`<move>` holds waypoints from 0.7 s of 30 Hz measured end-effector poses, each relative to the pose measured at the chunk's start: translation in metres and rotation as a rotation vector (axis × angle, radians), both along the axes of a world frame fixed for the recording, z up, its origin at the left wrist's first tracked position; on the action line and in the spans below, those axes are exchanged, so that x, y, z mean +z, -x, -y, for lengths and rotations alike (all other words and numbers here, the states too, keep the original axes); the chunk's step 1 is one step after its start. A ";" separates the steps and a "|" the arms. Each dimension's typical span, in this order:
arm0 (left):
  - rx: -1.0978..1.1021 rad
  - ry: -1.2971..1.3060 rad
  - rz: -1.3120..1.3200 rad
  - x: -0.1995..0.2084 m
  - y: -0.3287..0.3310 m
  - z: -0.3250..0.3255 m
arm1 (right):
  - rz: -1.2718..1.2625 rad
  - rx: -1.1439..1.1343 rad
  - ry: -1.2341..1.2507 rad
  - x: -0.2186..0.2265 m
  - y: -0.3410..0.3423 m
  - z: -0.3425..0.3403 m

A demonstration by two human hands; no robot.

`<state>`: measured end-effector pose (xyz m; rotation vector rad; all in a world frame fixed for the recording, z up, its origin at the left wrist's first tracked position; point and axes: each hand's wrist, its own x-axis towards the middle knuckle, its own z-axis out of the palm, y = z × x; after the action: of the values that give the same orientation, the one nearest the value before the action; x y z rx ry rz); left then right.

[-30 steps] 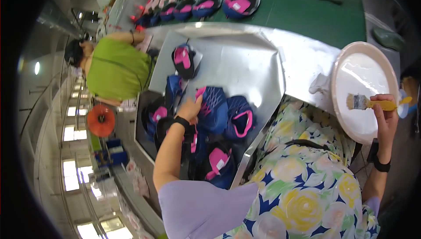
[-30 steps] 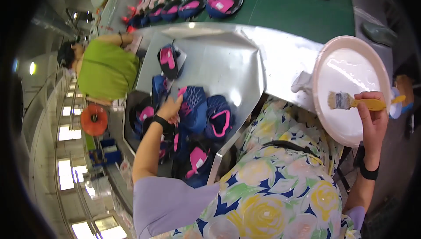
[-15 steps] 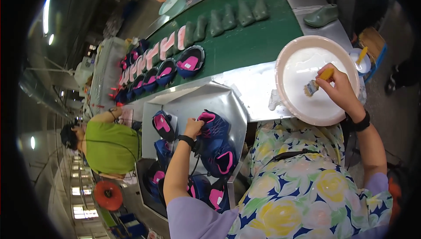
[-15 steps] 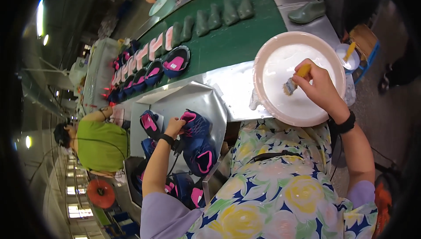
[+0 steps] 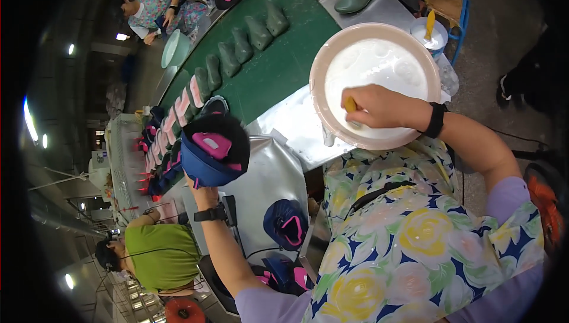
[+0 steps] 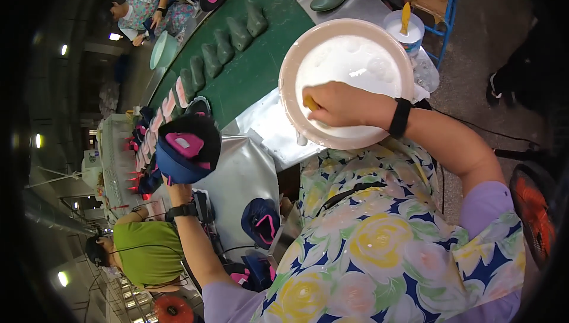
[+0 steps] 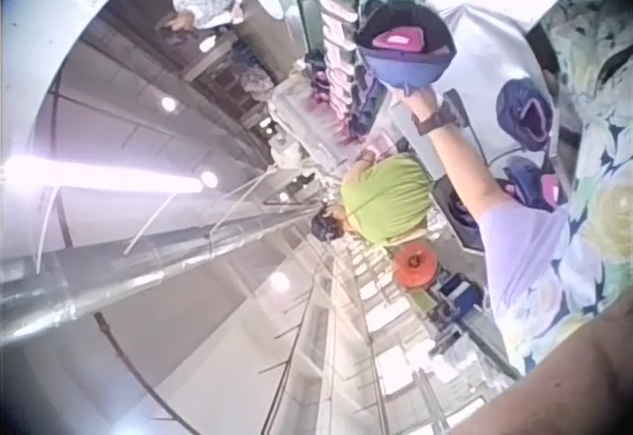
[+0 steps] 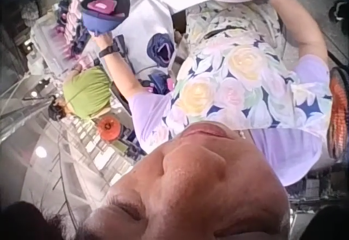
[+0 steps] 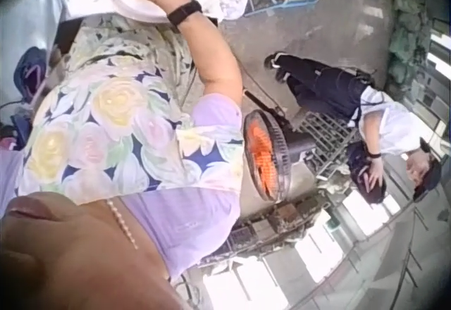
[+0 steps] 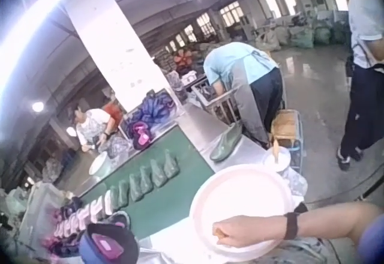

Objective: Apply adhesive to shoe uppers and soles using a brush at a manufacturing station.

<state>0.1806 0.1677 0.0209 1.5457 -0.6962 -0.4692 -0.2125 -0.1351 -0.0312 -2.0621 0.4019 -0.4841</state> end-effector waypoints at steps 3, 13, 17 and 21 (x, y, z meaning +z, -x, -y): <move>-0.067 -0.002 -0.022 -0.014 0.016 0.047 | -0.247 0.156 0.196 -0.005 0.015 0.009; -0.504 -0.025 -0.131 -0.024 0.095 0.142 | 0.384 -0.178 0.045 0.054 0.032 0.063; -0.667 -0.045 -0.175 -0.021 0.113 0.167 | 0.433 -0.198 0.082 0.059 0.034 0.062; -0.629 -0.064 0.113 -0.027 0.126 0.167 | 0.339 -0.406 0.017 0.051 0.041 0.048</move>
<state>0.0544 0.0009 -0.0061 1.3997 -1.2744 -0.8793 -0.2538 -0.1832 0.0201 -1.8676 0.6139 -1.0652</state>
